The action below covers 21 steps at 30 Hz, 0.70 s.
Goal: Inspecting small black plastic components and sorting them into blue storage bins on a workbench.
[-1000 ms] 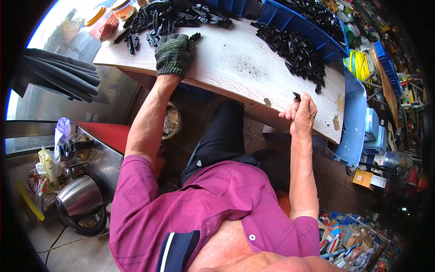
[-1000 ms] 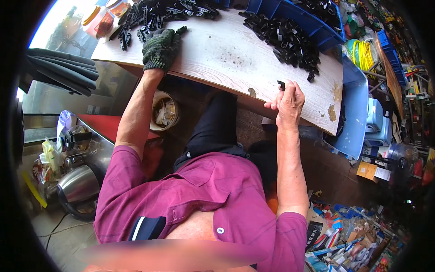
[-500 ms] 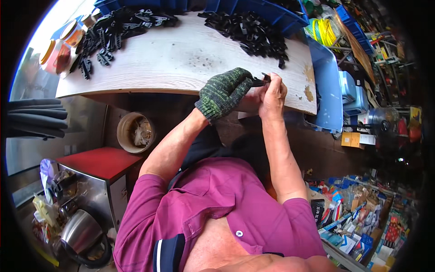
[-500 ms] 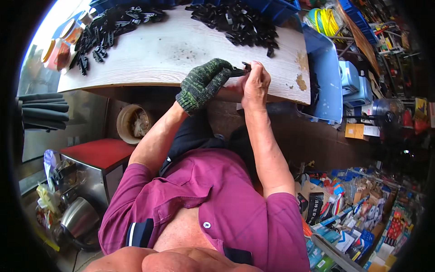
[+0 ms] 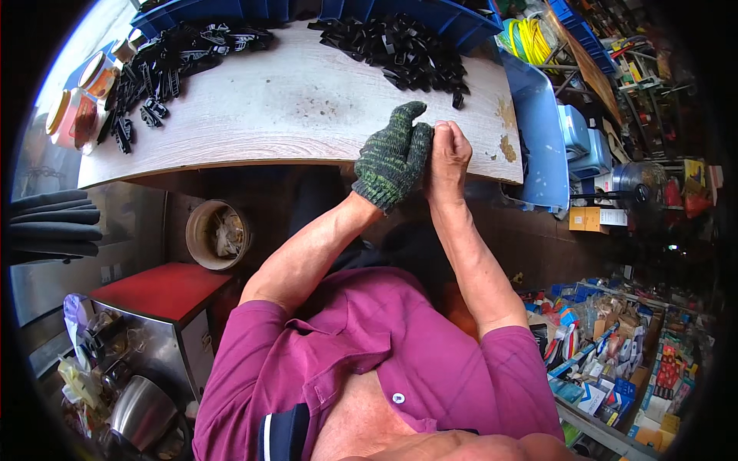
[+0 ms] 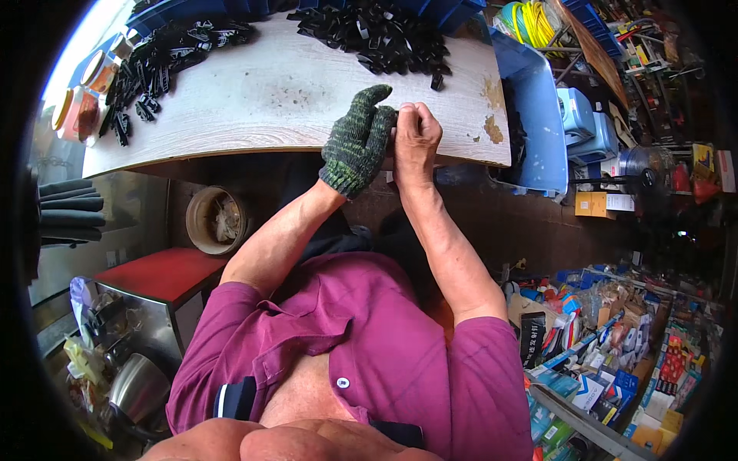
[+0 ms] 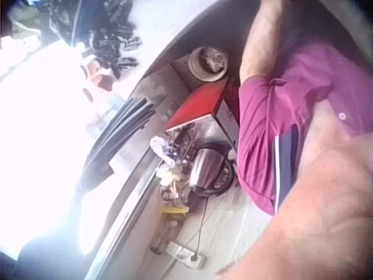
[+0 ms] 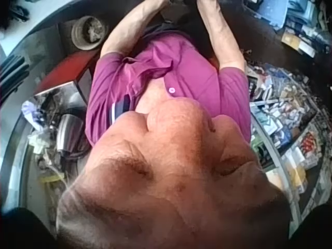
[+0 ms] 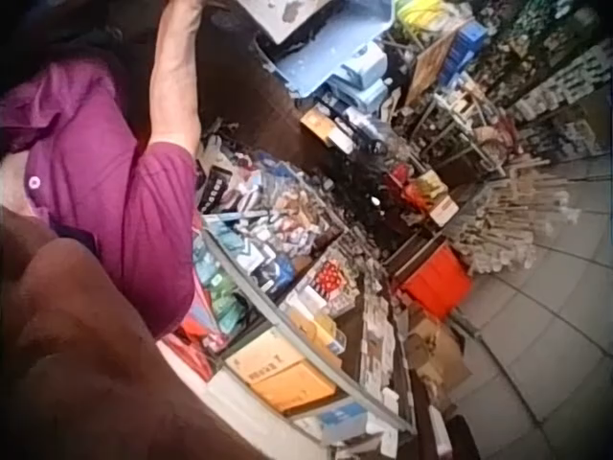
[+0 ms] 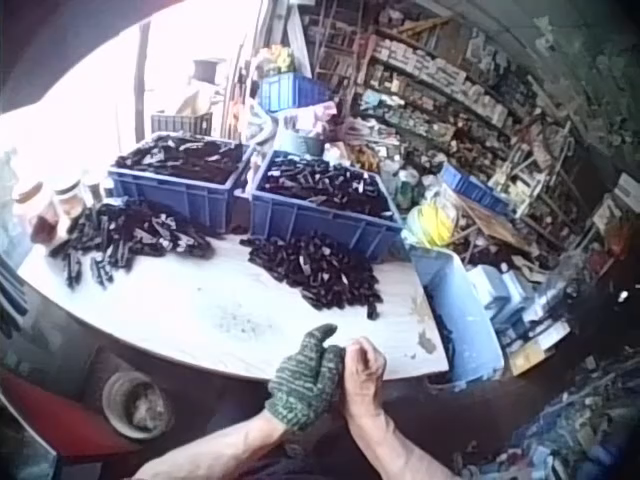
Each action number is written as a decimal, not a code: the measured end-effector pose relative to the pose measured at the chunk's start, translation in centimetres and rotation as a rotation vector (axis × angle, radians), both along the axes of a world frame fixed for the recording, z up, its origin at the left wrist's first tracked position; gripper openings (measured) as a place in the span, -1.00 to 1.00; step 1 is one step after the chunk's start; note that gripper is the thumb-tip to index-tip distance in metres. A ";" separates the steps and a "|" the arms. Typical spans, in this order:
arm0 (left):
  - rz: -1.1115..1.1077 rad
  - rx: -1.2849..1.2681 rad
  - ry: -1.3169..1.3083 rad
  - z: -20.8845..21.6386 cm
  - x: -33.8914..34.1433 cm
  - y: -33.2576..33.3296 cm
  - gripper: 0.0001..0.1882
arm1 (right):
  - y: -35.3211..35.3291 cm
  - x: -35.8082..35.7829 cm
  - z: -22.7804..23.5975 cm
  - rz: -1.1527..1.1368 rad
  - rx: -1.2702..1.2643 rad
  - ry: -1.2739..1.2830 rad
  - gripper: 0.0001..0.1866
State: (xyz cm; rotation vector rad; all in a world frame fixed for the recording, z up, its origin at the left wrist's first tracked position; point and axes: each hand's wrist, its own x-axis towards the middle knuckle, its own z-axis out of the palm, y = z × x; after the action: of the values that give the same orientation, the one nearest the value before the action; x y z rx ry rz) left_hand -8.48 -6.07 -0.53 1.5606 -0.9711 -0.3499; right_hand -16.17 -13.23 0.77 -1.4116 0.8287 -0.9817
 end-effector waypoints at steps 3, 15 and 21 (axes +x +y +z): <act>-0.017 -0.019 0.021 0.1 -0.2 0.3 -0.62 | -0.1 -0.2 0.0 0.010 0.002 -0.009 -0.67; -0.170 -0.211 0.342 -2.4 2.3 0.4 -0.70 | -0.2 -0.6 0.4 0.200 -0.008 -0.063 -0.75; -0.333 -0.191 0.387 -1.2 3.9 1.5 -0.77 | 0.2 -1.1 0.6 0.292 0.131 -0.102 -0.66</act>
State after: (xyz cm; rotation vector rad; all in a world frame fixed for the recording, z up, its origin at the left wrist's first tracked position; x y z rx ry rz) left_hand -4.56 -4.54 -1.70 1.1028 -0.9244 -0.7412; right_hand -17.26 -13.01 1.37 -1.3144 0.5811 -0.7550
